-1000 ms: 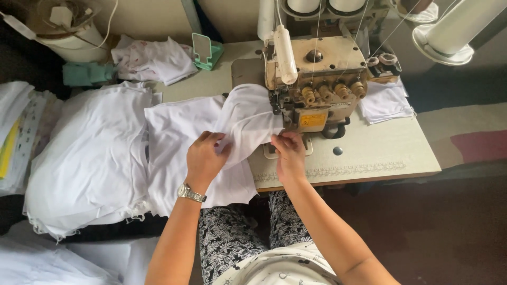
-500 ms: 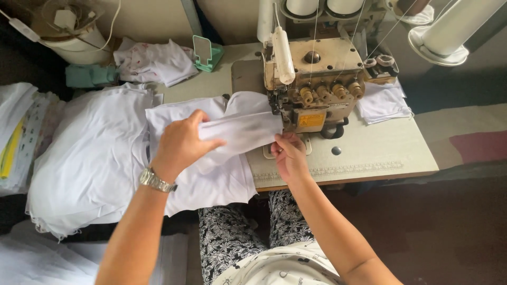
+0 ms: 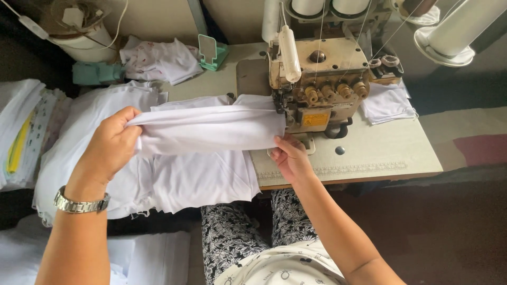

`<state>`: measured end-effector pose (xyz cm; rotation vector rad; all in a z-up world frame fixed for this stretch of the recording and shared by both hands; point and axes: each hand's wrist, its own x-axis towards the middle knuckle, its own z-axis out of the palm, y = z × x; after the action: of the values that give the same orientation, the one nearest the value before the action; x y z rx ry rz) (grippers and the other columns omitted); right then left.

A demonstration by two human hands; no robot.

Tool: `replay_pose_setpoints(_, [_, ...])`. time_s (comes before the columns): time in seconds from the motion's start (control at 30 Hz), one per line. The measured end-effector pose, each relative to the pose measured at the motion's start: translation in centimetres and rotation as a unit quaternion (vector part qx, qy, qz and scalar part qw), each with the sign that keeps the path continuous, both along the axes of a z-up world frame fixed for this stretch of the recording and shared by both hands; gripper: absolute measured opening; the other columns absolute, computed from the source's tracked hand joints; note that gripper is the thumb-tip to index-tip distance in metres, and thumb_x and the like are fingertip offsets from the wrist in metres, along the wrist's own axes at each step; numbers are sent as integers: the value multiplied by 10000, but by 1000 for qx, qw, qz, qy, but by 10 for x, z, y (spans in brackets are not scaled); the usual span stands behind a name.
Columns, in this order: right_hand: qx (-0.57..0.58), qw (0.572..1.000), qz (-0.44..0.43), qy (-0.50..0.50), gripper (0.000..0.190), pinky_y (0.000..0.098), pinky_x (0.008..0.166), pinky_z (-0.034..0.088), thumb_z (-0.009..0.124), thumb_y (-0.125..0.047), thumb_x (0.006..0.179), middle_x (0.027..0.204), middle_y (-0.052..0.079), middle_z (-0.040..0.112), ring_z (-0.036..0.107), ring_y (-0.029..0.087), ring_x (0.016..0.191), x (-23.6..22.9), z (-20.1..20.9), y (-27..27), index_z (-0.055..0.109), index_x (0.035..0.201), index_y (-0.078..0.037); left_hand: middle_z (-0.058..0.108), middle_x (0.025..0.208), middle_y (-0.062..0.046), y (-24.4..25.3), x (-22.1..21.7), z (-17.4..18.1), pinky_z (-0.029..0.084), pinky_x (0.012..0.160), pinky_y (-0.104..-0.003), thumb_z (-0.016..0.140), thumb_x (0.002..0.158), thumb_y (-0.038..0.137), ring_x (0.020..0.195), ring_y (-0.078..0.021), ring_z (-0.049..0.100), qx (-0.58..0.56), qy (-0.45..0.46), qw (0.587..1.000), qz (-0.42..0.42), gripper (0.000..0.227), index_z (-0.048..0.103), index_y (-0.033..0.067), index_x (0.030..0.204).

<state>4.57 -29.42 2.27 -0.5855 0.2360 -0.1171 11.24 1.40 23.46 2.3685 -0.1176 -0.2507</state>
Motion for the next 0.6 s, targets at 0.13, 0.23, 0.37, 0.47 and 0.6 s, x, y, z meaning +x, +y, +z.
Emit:
replay_pose_setpoints(0.13, [-21,999,-4,-26,128,261,575,488,714,-47,869,756,38,668,642,152,590,1,-20,-8,605,821,-92,415,706,22,-7,-3,-3,253,558,-256,464,927,113,617,-96,309,-89,11,996,3,141,605,107,932])
replay_pose_setpoints(0.23, [-36,999,6,-21,119,318,771,598,695,-123,894,983,126,727,711,201,793,-4,-30,-14,638,958,-41,618,801,2,-8,-12,2,345,614,-226,559,971,214,618,-96,433,-79,57,995,-14,294,703,65,1179])
replay_pose_setpoints(0.37, [-162,986,33,-19,158,197,528,433,694,-197,905,825,63,662,601,129,694,-13,-44,-19,629,914,-53,288,595,51,-1,-21,-4,165,419,-245,585,974,317,484,-73,212,-127,51,990,-18,223,602,103,910])
replay_pose_setpoints(0.47, [-220,975,38,-15,256,194,521,397,722,-274,876,711,29,601,535,104,585,-17,-46,-19,621,893,-40,305,597,60,-2,-24,-12,129,360,-231,556,969,227,424,-43,181,-211,-5,977,5,126,505,162,1064])
replay_pose_setpoints(0.6, [-236,969,55,-42,182,244,590,487,650,-226,937,732,95,706,685,178,657,-24,-37,-16,620,950,-46,548,717,63,4,-25,-34,427,572,-172,554,961,95,635,-35,507,-376,-32,926,19,203,669,128,1125])
